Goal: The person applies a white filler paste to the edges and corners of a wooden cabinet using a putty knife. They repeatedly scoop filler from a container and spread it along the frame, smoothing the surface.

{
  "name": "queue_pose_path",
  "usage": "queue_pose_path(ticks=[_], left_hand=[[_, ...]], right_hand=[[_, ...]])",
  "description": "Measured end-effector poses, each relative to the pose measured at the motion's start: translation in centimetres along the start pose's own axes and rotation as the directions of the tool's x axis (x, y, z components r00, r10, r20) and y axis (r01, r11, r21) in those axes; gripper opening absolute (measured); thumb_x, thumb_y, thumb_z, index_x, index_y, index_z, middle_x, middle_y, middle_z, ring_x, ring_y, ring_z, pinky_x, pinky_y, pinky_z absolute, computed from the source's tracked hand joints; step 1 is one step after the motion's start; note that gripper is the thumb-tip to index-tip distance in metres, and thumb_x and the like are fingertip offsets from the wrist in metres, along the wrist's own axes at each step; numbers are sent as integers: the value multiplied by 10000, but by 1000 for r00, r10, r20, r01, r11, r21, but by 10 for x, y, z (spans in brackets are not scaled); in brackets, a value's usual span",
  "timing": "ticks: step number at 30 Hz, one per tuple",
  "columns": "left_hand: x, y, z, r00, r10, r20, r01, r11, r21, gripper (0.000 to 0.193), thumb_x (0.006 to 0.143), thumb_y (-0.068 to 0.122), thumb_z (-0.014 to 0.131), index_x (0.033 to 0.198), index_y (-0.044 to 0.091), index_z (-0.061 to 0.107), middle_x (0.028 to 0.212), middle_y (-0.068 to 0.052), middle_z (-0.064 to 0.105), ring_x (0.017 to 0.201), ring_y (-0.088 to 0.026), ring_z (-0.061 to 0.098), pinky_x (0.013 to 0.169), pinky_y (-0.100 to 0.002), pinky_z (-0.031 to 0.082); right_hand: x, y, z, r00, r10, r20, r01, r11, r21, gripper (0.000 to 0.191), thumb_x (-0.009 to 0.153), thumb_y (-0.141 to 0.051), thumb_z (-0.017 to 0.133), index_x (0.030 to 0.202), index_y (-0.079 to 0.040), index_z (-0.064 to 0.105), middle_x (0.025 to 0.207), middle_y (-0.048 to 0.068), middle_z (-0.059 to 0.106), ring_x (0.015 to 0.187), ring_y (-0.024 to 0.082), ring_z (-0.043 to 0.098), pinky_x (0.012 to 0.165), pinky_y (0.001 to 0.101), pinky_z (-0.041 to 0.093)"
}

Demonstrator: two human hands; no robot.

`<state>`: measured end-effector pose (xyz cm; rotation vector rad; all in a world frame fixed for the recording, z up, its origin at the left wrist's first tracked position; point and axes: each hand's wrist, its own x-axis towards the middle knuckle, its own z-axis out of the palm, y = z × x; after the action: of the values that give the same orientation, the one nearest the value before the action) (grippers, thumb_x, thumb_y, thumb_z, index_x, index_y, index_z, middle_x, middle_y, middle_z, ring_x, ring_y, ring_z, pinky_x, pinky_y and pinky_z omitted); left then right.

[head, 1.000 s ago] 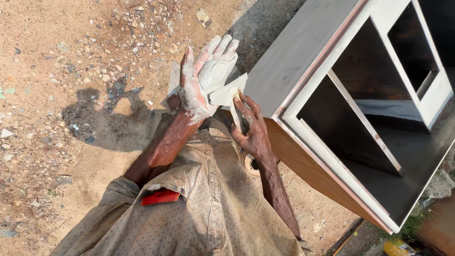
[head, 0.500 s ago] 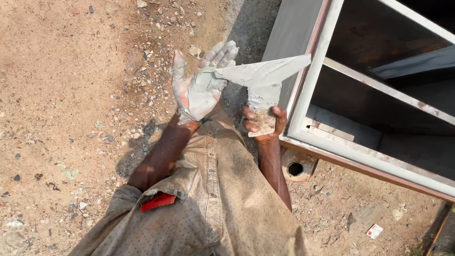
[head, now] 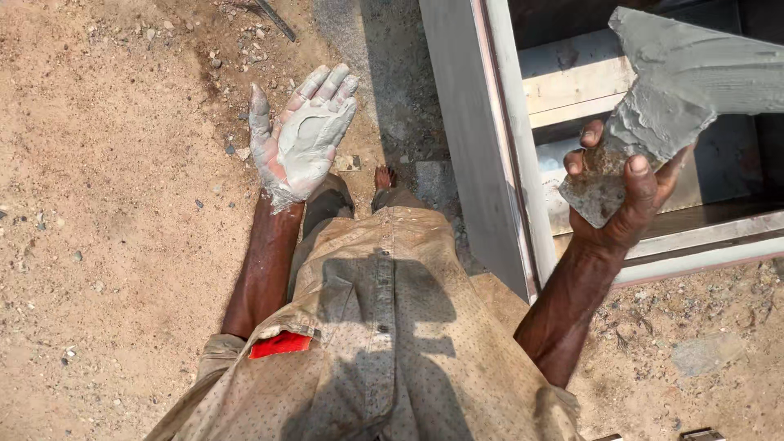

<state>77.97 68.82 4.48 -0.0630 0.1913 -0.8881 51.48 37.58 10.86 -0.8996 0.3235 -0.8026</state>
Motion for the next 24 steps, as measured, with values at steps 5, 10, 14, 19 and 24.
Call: queue_pose_path(ticks=[5,10,14,19,24], left_hand=[[99,26,-12,950,-313,-21,313,947,72,937,1045,520,512,1687,-33,111,1775,-257,126,1671,-390,139,1392,-513,187],[177,63,-11,791,-594,-146,586,805,-98,908,1039,507,501,1659,-58,154,1750,-274,137,1640,-415,154,1355,-543,210],[236,75,6,629,-756,-180,773,633,43,865,1056,494,526,1657,-42,210,1775,-255,153,1668,-390,166,1378,-526,236],[307,31,17,402,-895,-192,914,405,21,855,1046,501,536,1625,-50,233,1756,-261,180,1650,-403,193,1350,-534,262],[353,-11,24,221,-945,-240,975,213,59,857,1038,490,566,1628,-42,246,1734,-253,203,1617,-393,236,1338,-508,280]], right_hand=[[-35,4,8,913,-309,-266,220,923,-316,795,1043,-61,791,1642,-62,269,1220,185,566,963,290,673,701,402,630],[-104,74,67,626,-581,-520,269,787,-555,757,1065,-71,803,1633,-39,303,1326,170,568,985,247,662,710,355,622],[-123,147,120,327,-710,-624,162,692,-703,728,1046,-70,787,1639,-25,366,1403,151,593,1016,214,686,688,319,617],[-105,222,167,-66,-646,-761,-146,761,-633,788,994,-87,765,1649,-43,330,1044,150,452,739,135,490,604,230,464],[-56,294,181,-162,-687,-708,-310,717,-625,717,986,-4,661,1625,-39,336,1350,111,488,819,146,500,694,267,504]])
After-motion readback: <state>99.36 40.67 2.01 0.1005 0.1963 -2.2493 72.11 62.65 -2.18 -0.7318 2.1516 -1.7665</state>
